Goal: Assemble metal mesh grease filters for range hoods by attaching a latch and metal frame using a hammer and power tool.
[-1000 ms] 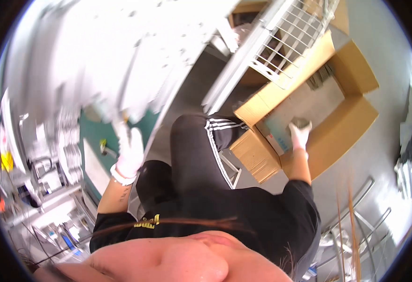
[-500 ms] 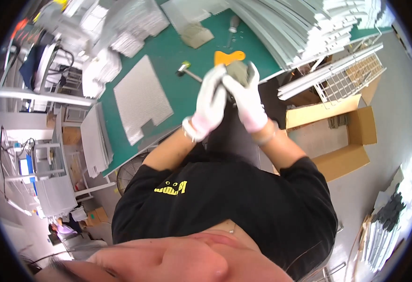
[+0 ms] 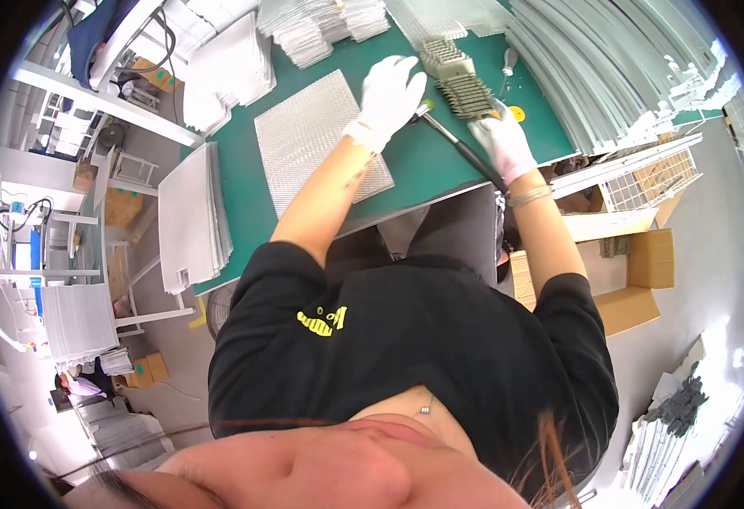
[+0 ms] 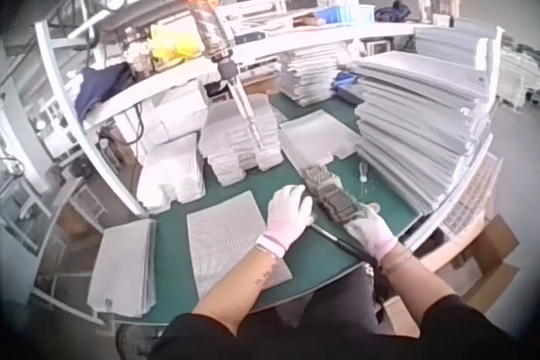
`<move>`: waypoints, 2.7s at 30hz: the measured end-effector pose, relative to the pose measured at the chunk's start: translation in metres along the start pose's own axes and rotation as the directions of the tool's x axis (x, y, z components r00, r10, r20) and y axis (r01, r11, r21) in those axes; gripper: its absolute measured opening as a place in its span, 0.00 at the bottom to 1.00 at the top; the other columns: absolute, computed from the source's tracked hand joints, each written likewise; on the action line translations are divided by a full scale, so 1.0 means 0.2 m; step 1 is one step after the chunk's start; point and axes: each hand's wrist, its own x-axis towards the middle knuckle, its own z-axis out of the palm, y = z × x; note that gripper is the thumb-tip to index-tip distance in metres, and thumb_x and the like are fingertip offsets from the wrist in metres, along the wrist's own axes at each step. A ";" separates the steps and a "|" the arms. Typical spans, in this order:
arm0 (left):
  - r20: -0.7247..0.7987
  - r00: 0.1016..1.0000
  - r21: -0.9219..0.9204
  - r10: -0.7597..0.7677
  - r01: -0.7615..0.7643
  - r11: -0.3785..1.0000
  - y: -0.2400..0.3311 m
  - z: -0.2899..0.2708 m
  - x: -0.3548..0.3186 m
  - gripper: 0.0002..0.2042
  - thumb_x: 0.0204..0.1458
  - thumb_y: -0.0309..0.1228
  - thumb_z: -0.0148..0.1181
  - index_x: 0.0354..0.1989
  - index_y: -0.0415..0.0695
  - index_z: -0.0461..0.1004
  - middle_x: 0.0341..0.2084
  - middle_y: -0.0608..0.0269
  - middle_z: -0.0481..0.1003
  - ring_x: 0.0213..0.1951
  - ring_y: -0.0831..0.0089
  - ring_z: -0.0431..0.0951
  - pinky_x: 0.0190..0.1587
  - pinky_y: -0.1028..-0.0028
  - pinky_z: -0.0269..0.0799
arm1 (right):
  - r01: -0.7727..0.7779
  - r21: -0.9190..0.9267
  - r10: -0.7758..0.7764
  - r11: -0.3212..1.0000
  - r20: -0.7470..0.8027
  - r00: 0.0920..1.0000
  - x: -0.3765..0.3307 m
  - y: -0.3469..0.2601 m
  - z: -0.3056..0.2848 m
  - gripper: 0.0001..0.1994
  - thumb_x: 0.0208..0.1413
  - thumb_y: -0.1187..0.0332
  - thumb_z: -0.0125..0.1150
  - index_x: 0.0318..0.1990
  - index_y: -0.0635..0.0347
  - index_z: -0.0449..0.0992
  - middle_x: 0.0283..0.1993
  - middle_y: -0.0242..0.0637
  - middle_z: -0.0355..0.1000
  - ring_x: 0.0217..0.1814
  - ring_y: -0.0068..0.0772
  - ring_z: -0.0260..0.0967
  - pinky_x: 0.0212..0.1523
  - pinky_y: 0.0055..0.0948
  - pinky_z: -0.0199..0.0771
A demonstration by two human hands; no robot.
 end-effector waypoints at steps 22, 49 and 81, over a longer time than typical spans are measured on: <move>0.112 0.971 0.385 -0.210 0.152 0.910 0.07 -1.17 -1.29 0.21 0.48 0.33 0.65 0.52 0.44 0.75 0.50 0.55 0.75 0.56 0.48 0.69 0.61 0.50 0.60 | 0.266 -0.512 -0.017 0.817 0.439 0.898 -0.31 -0.91 0.10 0.11 0.56 0.72 0.61 0.46 0.61 0.74 0.40 0.42 0.74 0.39 0.39 0.73 0.45 0.35 0.74; 0.511 0.215 -0.783 -0.832 0.515 -0.348 0.19 -0.67 -1.60 0.16 0.61 0.39 0.63 0.41 0.35 0.80 0.34 0.63 0.80 0.34 0.78 0.78 0.37 0.75 0.73 | -0.725 0.218 0.404 0.654 0.710 0.578 -1.10 -0.47 0.90 0.12 0.66 0.63 0.59 0.48 0.62 0.76 0.37 0.27 0.74 0.34 0.15 0.67 0.38 0.20 0.70; 0.534 0.844 0.193 0.058 -0.189 0.963 -0.30 -0.69 -0.91 0.36 0.56 0.58 0.55 0.70 0.55 0.62 0.68 0.49 0.62 0.70 0.50 0.58 0.70 0.45 0.47 | -0.620 0.280 0.465 0.733 0.459 0.757 -1.08 -0.52 0.88 0.20 0.72 0.55 0.44 0.42 0.64 0.76 0.33 0.33 0.74 0.29 0.18 0.66 0.31 0.23 0.67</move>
